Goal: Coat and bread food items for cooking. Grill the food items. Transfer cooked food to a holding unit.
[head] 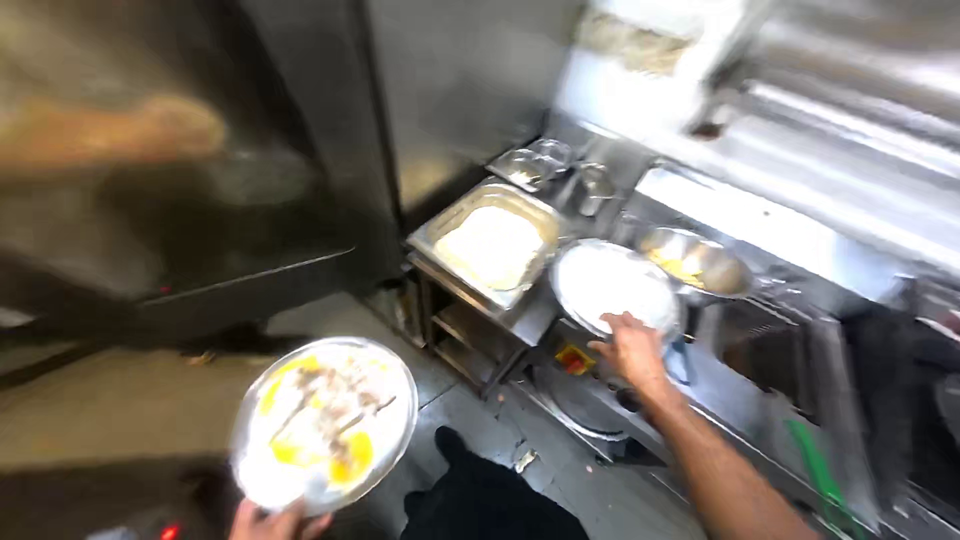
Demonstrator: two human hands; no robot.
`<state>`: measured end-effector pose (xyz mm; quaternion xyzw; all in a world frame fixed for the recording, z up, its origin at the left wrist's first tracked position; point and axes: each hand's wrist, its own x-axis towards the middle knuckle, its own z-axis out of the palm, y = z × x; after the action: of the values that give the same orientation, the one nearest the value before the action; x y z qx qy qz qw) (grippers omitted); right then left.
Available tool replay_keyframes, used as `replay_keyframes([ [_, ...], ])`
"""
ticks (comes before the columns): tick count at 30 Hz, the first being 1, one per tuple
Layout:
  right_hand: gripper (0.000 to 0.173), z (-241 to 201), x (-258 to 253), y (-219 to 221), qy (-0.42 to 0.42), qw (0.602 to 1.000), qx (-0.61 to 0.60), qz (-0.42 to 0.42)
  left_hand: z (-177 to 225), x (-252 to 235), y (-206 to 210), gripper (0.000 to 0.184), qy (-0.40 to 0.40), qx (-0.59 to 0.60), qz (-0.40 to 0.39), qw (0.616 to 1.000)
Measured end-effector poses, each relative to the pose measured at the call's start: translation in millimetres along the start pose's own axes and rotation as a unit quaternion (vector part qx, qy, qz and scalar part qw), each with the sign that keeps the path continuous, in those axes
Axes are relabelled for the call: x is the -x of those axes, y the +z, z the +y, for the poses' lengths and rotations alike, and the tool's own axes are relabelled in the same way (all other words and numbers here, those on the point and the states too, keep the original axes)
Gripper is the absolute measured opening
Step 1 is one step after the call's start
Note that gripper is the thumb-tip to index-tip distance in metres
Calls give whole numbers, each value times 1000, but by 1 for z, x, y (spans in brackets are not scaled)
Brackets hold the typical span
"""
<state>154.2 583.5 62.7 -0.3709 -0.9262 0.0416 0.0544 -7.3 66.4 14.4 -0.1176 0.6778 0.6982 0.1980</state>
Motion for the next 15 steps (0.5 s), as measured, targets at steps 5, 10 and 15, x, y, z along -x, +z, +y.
replay_keyframes([
  [5,40,-101,18,-9,-164,971,-163,56,-8,10,25,57,10,63,1,998],
  [10,19,-236,32,18,-337,911,-205,-117,-17,17,40,58,-11,78,-23,997],
  [15,14,-287,34,30,-478,856,-115,-159,-17,23,51,57,-28,107,-33,993],
])
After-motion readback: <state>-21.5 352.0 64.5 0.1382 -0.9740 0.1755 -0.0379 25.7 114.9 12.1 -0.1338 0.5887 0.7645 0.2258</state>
